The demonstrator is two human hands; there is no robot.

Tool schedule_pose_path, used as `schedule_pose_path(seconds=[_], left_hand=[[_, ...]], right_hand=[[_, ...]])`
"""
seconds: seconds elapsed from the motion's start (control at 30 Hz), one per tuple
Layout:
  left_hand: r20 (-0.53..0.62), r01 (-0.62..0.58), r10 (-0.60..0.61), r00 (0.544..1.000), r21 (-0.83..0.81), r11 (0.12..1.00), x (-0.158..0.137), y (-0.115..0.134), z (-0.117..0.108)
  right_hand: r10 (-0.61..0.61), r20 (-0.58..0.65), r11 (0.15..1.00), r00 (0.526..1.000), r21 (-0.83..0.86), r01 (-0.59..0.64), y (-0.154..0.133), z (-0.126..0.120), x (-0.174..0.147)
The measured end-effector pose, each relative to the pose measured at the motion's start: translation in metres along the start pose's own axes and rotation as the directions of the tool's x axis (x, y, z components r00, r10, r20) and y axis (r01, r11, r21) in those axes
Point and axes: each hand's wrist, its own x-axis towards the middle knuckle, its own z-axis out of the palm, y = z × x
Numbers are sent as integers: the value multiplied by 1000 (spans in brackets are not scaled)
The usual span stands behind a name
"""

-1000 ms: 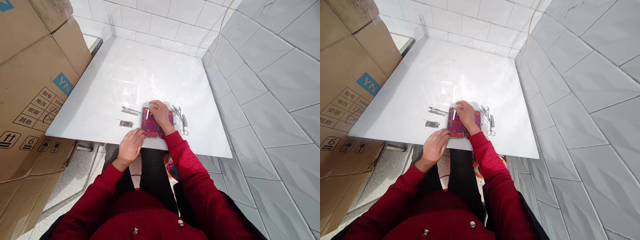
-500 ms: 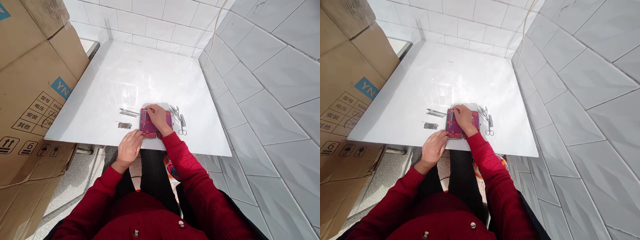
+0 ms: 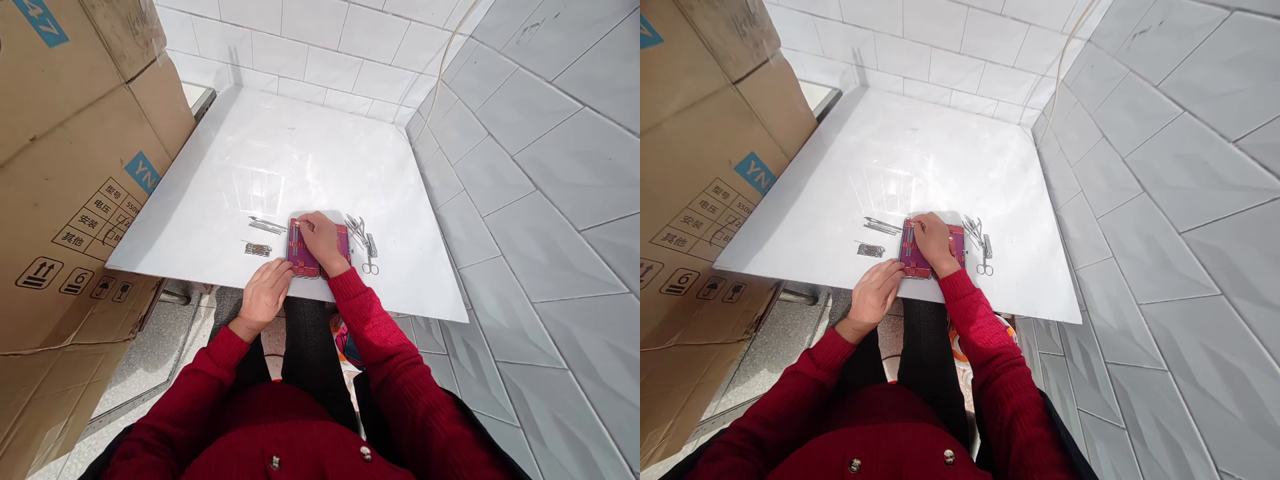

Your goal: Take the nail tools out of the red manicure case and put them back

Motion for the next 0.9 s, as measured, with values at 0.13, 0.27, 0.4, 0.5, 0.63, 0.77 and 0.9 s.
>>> schedule_pose_path(seconds=[0.13, 0.27, 0.4, 0.5, 0.63, 0.77, 0.9], left_hand=[[-1, 10, -10, 1000, -19, 1000, 0, 1, -1], [-13, -2, 2, 1000, -8, 1000, 0, 1, -1], [-3, 8, -8, 1000, -49, 999, -2, 0, 1], [-5, 12, -12, 1000, -76, 997, -3, 0, 1], [-4, 9, -9, 1000, -79, 997, -2, 0, 1], [-40, -31, 30, 999, -34, 999, 0, -1, 2], [-44, -42, 42, 998, -19, 999, -1, -3, 4]], right_hand=[[-57, 90, 998, 994, -34, 60, -20, -6, -2], [-144, 296, 980, 944, -90, 177, -47, -5, -1], [-155, 413, 949, 898, -189, 251, -65, 2, 4], [-140, 400, 940, 906, -235, 249, -67, 4, 9], [-102, 264, 953, 959, -250, 170, -51, -11, 20], [8, 134, 962, 991, -273, 29, -31, -33, 28], [67, 148, 958, 987, -287, -22, -22, -38, 27]])
